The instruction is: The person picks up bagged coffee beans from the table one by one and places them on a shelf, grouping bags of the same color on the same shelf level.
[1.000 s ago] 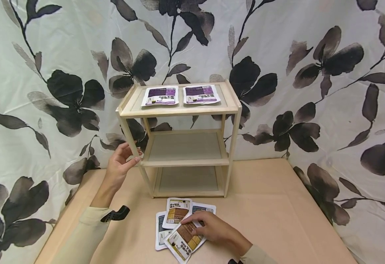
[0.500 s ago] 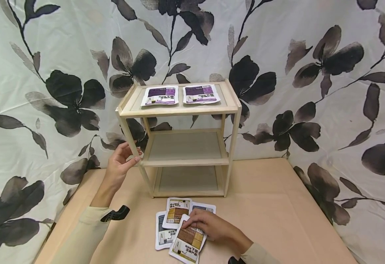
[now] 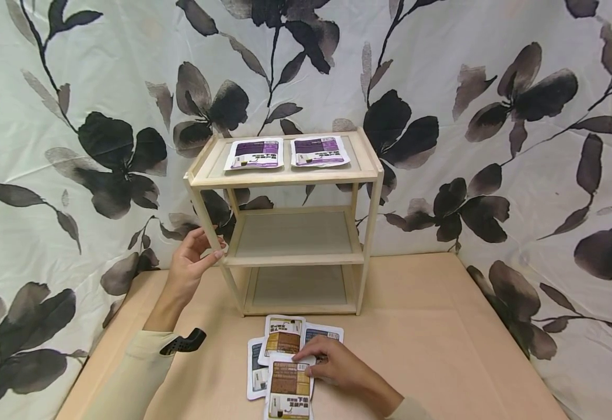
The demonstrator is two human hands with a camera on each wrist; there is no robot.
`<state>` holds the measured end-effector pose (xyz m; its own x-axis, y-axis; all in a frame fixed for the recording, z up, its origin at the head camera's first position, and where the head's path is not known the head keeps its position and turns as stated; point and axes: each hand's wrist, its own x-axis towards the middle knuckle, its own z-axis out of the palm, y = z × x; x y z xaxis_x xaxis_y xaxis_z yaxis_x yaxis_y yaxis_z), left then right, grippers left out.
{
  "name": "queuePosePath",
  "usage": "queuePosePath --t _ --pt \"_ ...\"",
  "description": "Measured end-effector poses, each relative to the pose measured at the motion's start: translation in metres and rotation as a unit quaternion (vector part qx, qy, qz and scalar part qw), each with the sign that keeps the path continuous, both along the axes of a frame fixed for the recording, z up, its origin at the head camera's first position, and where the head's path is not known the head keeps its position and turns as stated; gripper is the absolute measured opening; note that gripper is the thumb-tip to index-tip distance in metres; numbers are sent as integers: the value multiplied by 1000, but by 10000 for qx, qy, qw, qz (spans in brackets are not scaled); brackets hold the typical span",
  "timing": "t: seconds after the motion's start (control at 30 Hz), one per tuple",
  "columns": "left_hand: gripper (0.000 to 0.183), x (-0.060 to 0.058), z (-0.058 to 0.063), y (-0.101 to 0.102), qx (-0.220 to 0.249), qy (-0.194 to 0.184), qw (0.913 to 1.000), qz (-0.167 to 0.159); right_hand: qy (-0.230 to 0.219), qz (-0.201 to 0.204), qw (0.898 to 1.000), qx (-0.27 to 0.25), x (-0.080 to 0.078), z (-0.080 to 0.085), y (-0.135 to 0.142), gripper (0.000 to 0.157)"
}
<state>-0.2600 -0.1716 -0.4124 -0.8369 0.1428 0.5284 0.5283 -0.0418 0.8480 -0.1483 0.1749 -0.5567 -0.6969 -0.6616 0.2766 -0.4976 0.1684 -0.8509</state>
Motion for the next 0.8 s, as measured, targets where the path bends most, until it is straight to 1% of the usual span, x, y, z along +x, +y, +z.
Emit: queuePosePath --t 0.03,0.1,0.2,0.37,0.43,0.5,0.6,0.73,0.8 --pt "52 0 0 0 7 1 10000 -6 103 -64 9999 -18 2 -1 -1 25" --pt "52 0 0 0 13 -4 10000 0 152 -187 9997 9 5 -1 -3 26" --pt "52 1 0 0 40 -31 10000 24 101 -443 9988 176 10 0 -5 28" --pt "52 0 1 1 32 -54 10000 1 26 -1128 9919 586 19 8 -5 29" --pt "53 1 1 1 6 -55 10000 -13 -174 -1265 9896 661 22 12 -3 30" --pt "53 1 1 1 -22 -57 10000 -12 -446 -1268 9885 687 25 16 -1 32" --pt "54 1 1 0 -24 -66 10000 -17 -967 -1044 9876 655 29 19 2 33" --pt "53 2 2 0 28 -96 9999 -12 -1535 -728 9845 438 34 15 2 33" --pt "53 1 1 0 62 -86 9999 -22 -1524 -621 9860 258 37 12 0 32"
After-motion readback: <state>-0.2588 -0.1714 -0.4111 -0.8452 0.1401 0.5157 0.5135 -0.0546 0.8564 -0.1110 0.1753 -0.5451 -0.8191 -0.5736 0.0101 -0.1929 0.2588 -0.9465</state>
